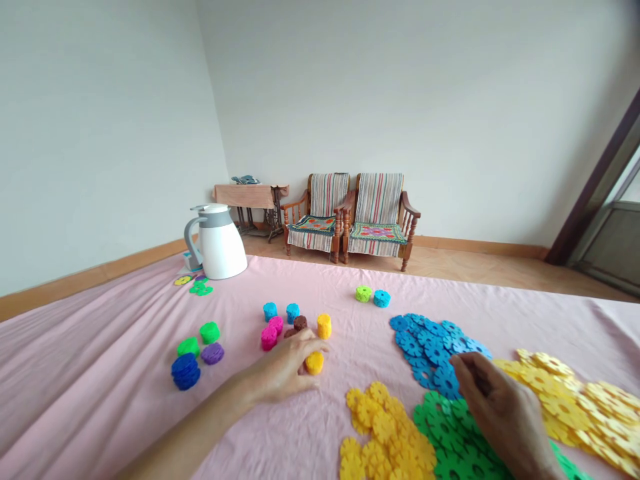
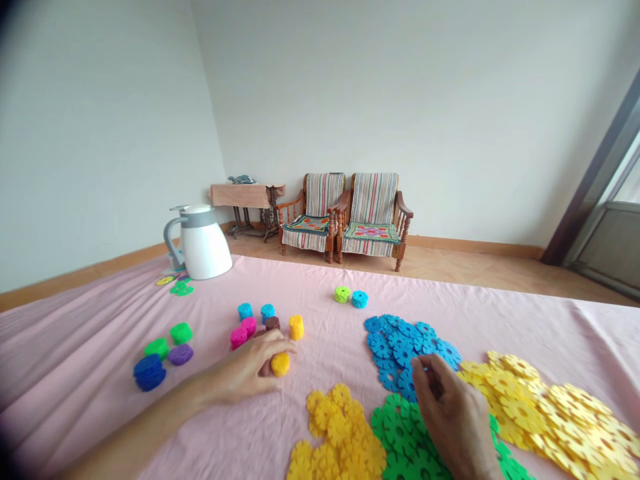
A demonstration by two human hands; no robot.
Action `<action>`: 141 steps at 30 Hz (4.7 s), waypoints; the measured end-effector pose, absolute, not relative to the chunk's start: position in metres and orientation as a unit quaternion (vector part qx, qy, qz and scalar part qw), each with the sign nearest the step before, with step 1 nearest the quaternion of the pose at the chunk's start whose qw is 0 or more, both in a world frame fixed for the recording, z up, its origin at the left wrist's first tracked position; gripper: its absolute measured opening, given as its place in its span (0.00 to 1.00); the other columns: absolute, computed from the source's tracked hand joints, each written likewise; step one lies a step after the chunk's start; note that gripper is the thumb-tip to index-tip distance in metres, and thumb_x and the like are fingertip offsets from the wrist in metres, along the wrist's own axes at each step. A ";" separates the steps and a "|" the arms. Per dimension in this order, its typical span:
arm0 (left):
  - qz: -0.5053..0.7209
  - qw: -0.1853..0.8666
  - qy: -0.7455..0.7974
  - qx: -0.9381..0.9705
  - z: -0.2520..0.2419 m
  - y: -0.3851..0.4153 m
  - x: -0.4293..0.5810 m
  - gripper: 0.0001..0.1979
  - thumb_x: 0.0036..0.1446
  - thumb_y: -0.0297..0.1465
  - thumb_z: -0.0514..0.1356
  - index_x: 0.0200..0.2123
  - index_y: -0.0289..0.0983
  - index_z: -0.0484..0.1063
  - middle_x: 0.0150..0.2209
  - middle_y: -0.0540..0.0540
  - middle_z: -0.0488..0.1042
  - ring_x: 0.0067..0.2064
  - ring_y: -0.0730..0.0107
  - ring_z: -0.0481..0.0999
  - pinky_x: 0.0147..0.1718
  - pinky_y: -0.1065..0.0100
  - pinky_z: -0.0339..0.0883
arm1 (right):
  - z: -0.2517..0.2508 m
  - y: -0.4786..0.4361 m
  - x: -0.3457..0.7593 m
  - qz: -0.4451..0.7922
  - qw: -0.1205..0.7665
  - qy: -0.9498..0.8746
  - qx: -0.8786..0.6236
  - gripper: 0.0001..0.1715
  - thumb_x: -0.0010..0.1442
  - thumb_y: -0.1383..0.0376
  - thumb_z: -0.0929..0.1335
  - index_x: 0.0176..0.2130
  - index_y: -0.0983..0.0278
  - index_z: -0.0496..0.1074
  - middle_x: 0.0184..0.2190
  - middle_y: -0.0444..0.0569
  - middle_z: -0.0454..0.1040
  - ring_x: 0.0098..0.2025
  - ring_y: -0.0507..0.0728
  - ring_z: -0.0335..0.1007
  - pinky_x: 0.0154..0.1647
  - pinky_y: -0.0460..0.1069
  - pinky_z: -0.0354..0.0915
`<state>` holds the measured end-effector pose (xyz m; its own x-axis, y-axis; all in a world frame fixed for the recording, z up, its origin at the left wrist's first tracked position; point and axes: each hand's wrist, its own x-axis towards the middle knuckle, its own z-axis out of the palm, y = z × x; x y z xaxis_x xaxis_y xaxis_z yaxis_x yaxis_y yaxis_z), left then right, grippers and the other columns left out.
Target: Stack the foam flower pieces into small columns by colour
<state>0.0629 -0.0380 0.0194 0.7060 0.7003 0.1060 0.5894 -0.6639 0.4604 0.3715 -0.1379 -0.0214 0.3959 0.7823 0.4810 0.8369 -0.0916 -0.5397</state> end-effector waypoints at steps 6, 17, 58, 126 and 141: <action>0.139 0.206 0.324 0.913 0.014 -0.030 0.062 0.15 0.45 0.27 0.60 0.40 0.41 0.70 0.36 0.50 0.67 0.36 0.69 0.67 0.37 0.70 0.59 | -0.023 -0.136 0.373 -0.032 0.379 -0.555 -0.740 0.22 0.56 0.48 0.58 0.28 0.61 0.68 0.14 0.39 0.64 0.16 0.49 0.60 0.18 0.42 0.56; 0.162 0.181 0.331 0.912 0.003 -0.025 0.062 0.11 0.46 0.28 0.59 0.37 0.41 0.71 0.35 0.51 0.68 0.38 0.68 0.68 0.41 0.69 0.57 | -0.022 -0.135 0.371 -0.029 0.365 -0.559 -0.744 0.21 0.55 0.49 0.58 0.28 0.60 0.69 0.14 0.39 0.65 0.17 0.50 0.61 0.19 0.42 0.56; 0.329 0.257 0.401 0.815 -0.022 -0.048 0.056 0.32 0.52 0.24 0.56 0.59 0.48 0.51 0.47 0.47 0.65 0.27 0.78 0.65 0.29 0.72 0.67 | -0.020 -0.144 0.362 -0.095 0.375 -0.541 -0.747 0.21 0.57 0.50 0.57 0.29 0.59 0.69 0.16 0.41 0.69 0.19 0.51 0.67 0.20 0.43 0.58; 0.313 0.196 0.411 0.834 -0.026 -0.041 0.056 0.11 0.49 0.32 0.60 0.38 0.39 0.71 0.33 0.49 0.66 0.32 0.71 0.66 0.30 0.71 0.61 | -0.005 -0.134 0.290 0.206 0.252 -0.715 -0.618 0.06 0.46 0.72 0.61 0.23 0.63 0.65 0.22 0.42 0.69 0.26 0.50 0.64 0.27 0.44 0.56; 0.331 0.166 0.388 0.844 -0.011 -0.049 0.057 0.17 0.53 0.31 0.58 0.48 0.40 0.66 0.40 0.46 0.68 0.41 0.64 0.67 0.41 0.64 0.63 | 0.045 -0.048 0.333 0.320 0.649 -0.457 -0.517 0.20 0.50 0.50 0.65 0.26 0.65 0.65 0.22 0.45 0.69 0.22 0.48 0.63 0.23 0.45 0.58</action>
